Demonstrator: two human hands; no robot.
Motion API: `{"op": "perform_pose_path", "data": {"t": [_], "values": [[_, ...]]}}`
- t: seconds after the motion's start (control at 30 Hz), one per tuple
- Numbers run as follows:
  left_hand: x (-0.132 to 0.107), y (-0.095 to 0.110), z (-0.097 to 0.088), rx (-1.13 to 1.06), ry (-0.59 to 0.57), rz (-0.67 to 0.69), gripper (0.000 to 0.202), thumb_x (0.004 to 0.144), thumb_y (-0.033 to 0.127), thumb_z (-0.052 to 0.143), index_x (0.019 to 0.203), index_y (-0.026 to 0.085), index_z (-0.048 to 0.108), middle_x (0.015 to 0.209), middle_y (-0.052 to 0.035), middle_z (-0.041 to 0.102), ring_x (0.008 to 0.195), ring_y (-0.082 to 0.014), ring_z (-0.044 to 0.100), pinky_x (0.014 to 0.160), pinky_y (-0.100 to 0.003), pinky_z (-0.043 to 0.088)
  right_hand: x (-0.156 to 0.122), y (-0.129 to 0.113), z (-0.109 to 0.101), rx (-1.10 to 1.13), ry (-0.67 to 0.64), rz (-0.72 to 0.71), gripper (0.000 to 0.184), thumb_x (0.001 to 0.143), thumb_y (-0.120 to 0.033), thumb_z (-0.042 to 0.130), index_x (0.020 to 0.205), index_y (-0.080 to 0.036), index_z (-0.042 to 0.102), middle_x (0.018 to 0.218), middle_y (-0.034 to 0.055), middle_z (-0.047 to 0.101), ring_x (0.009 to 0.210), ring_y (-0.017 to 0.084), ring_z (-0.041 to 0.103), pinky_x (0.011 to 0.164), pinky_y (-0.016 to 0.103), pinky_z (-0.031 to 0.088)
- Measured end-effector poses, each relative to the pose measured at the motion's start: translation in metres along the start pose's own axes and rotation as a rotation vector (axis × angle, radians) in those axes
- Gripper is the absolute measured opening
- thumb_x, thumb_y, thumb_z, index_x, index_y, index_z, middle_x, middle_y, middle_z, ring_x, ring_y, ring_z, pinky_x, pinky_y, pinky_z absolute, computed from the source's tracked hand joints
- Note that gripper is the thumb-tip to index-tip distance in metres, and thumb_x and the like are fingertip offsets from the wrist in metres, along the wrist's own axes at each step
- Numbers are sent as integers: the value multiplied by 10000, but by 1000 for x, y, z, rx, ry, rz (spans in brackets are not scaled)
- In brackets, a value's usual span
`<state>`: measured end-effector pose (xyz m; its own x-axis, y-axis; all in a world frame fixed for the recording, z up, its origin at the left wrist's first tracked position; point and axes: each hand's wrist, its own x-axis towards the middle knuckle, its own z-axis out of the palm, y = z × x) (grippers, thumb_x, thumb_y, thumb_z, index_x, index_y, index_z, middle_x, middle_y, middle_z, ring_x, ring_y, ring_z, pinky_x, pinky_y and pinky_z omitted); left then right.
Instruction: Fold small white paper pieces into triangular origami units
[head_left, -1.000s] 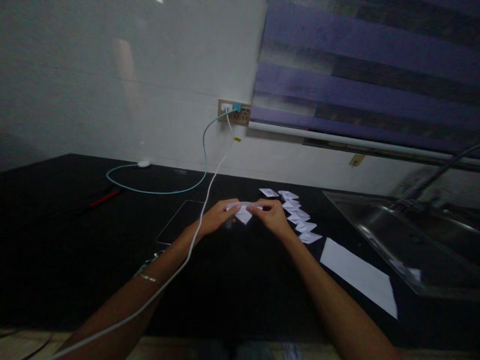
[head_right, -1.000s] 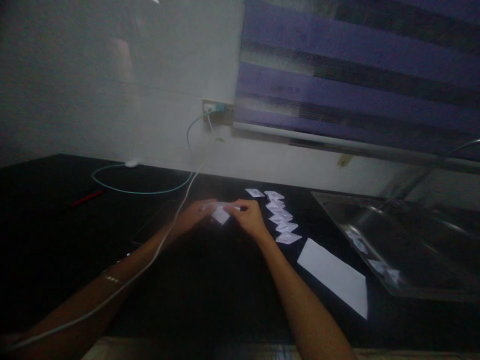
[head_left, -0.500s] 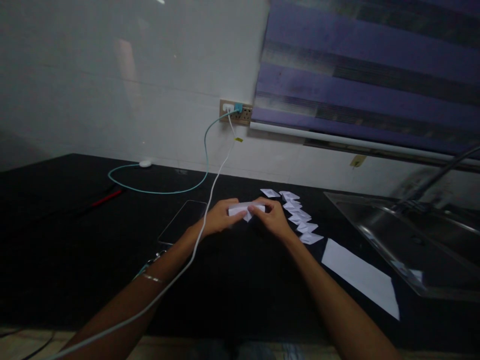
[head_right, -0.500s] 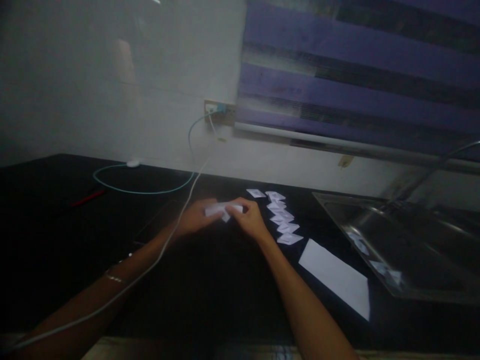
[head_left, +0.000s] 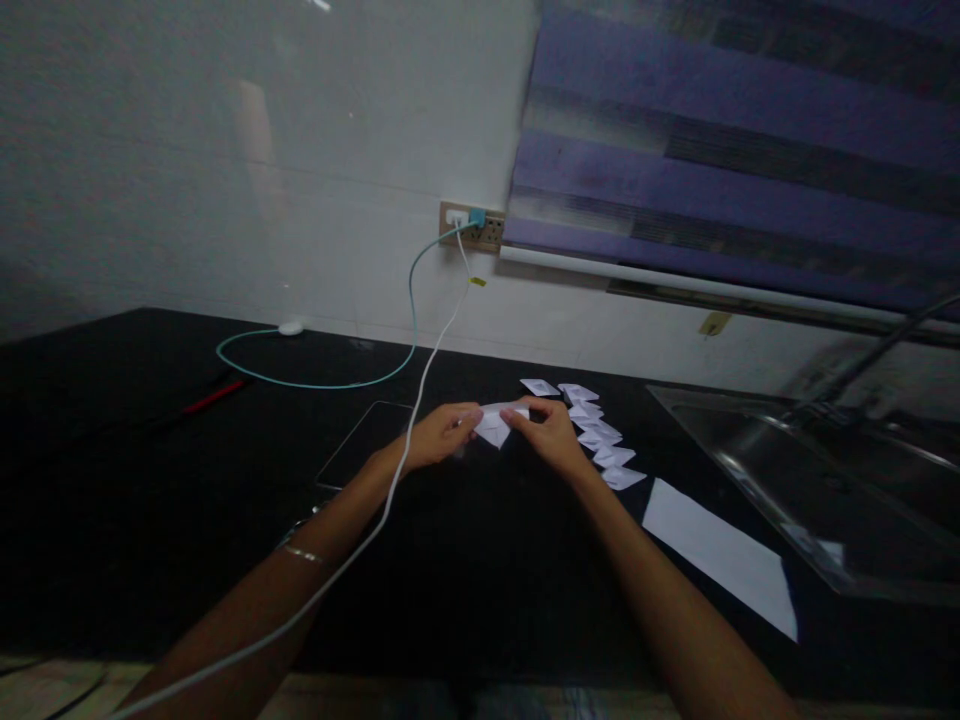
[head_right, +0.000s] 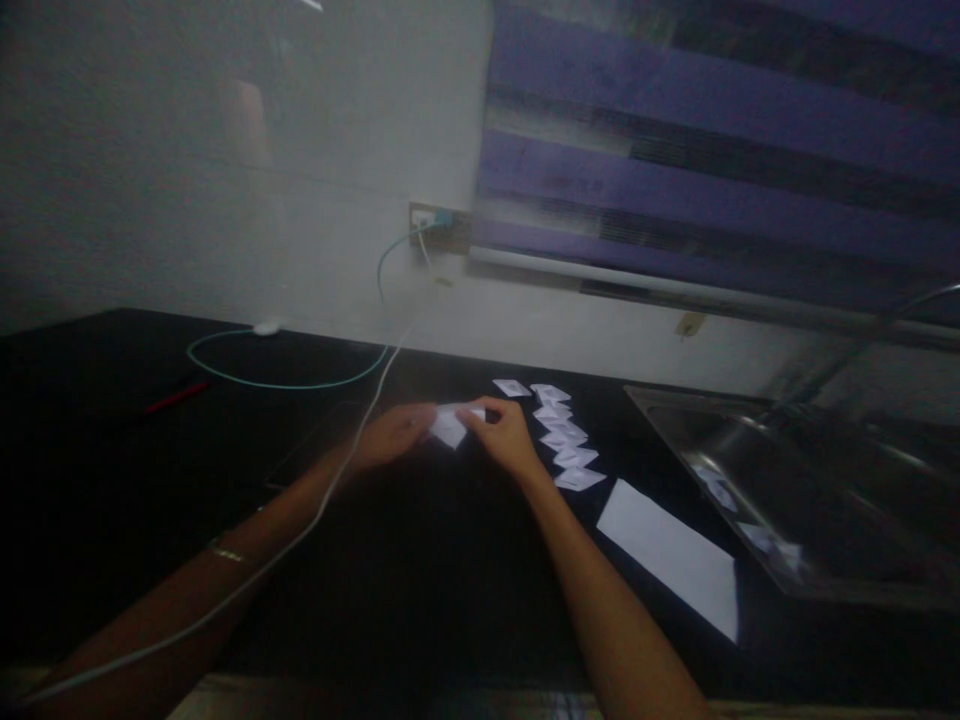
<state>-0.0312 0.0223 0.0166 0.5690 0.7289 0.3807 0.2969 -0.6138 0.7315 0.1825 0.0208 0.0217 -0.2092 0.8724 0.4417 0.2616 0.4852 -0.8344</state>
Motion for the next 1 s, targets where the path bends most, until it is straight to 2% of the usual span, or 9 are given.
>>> {"op": "perform_pose_path", "data": {"t": [0.13,0.3,0.43,0.63,0.77,0.83,0.9,1.0], "values": [[-1,-1,-2,53,36,-55,454,926,475,398,812,129,669,706,-24,605,638,-138,531,560,-224,383,1,-1,-2,-115,106,-33,250,741,-422,704,791,-180,744,750,41,658,709,164,566,633,276,421],[-3,4,-6,-31,55,-234,463,848,523,528,961,122,730,479,19,535,439,-110,477,434,-203,302,-2,0,-4,-139,30,79,327,796,-457,621,868,-166,750,651,19,637,557,127,491,507,243,332],[0,6,-9,-159,46,-291,460,809,513,597,971,104,730,435,5,552,416,-106,508,426,-192,318,-4,0,-2,-138,87,84,355,794,-480,619,867,-155,741,593,5,608,497,110,461,460,226,288],[3,2,-8,-342,95,-362,484,822,487,610,1106,100,668,642,-85,705,324,-60,456,341,-186,238,-3,-4,0,-20,35,159,401,810,-503,596,967,-146,692,482,1,604,399,124,508,413,224,331],[3,1,-2,-451,129,-365,483,824,452,634,1170,116,636,820,-147,733,413,-77,571,356,-171,257,-4,-8,3,142,34,243,435,790,-490,627,1041,-136,652,449,-6,598,378,134,545,375,206,339],[4,0,2,-507,148,-368,489,815,425,654,1195,120,620,938,-174,722,527,-111,646,369,-160,263,-5,-10,6,280,29,302,466,771,-471,658,1103,-146,619,559,23,665,453,148,616,392,199,386],[5,-2,5,-549,139,-362,488,805,396,671,1204,121,613,1018,-186,704,636,-151,688,376,-153,265,-6,-12,11,405,19,336,471,757,-451,683,1125,-168,600,751,69,723,557,155,668,447,208,458],[6,-4,6,-573,121,-353,452,810,375,667,1185,125,624,1055,-187,691,674,-167,698,377,-151,266,-6,-13,15,481,23,324,407,734,-439,713,1028,-170,634,895,98,728,649,156,687,533,233,529]]}}
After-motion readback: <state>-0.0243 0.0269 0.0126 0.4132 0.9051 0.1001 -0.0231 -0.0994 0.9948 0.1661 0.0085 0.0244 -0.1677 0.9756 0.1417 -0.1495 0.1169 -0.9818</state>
